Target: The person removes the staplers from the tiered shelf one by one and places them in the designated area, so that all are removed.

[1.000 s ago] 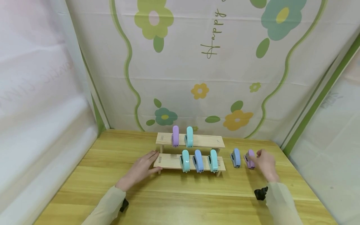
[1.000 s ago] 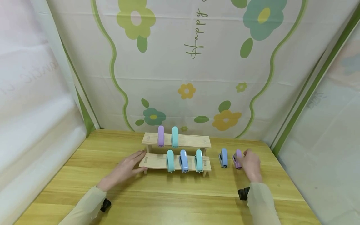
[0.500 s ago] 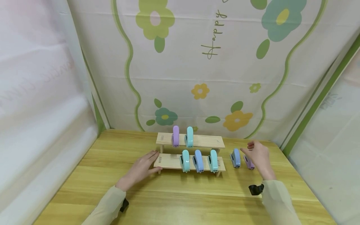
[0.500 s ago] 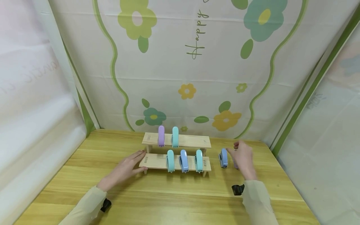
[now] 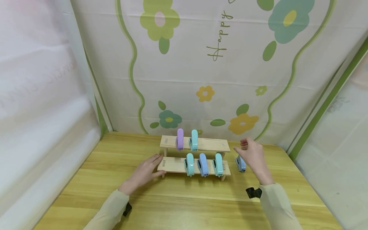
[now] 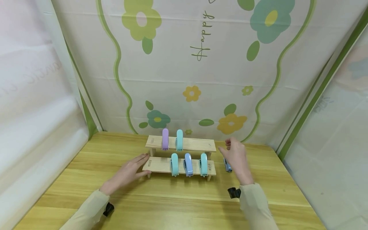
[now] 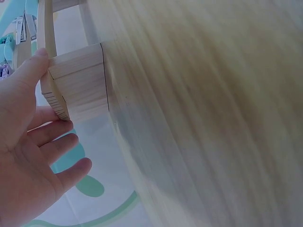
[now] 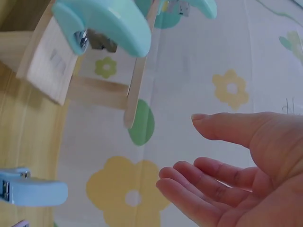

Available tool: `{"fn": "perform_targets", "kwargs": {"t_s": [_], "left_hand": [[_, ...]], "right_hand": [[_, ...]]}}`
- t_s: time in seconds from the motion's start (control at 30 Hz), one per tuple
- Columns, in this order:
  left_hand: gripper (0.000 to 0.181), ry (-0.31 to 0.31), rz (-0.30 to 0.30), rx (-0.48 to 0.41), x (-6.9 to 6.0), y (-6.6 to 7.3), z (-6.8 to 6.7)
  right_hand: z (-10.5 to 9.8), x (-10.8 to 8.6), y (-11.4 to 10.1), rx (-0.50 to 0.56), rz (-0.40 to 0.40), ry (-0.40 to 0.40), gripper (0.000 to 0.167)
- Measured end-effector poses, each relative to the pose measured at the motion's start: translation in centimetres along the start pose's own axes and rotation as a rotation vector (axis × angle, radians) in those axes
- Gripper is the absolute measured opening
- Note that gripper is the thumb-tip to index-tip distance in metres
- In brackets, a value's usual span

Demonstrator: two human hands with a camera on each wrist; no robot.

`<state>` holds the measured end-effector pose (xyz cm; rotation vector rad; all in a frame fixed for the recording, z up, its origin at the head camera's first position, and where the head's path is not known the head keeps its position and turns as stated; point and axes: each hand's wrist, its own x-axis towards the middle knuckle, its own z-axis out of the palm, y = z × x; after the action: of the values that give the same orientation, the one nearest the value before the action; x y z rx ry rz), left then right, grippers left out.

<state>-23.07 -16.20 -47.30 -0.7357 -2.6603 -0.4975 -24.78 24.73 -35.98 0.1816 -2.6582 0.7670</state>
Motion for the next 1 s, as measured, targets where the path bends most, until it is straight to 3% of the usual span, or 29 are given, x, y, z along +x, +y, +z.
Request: {"fn": "perform_targets", "kwargs": {"t_s": [0.53,1.0], "left_hand": [[0.071,-0.009,-0.01,0.002,-0.1,0.1,0.0],[0.072,0.002,-0.002,0.008,-0.1,0.0,0.1]], "right_hand": [[2.8,0.7,-4.2,0.046,-0.111,-0.028,0.032],[5.5,1.0,-7.5,0.095,-0.12,-0.102,0.034]]}}
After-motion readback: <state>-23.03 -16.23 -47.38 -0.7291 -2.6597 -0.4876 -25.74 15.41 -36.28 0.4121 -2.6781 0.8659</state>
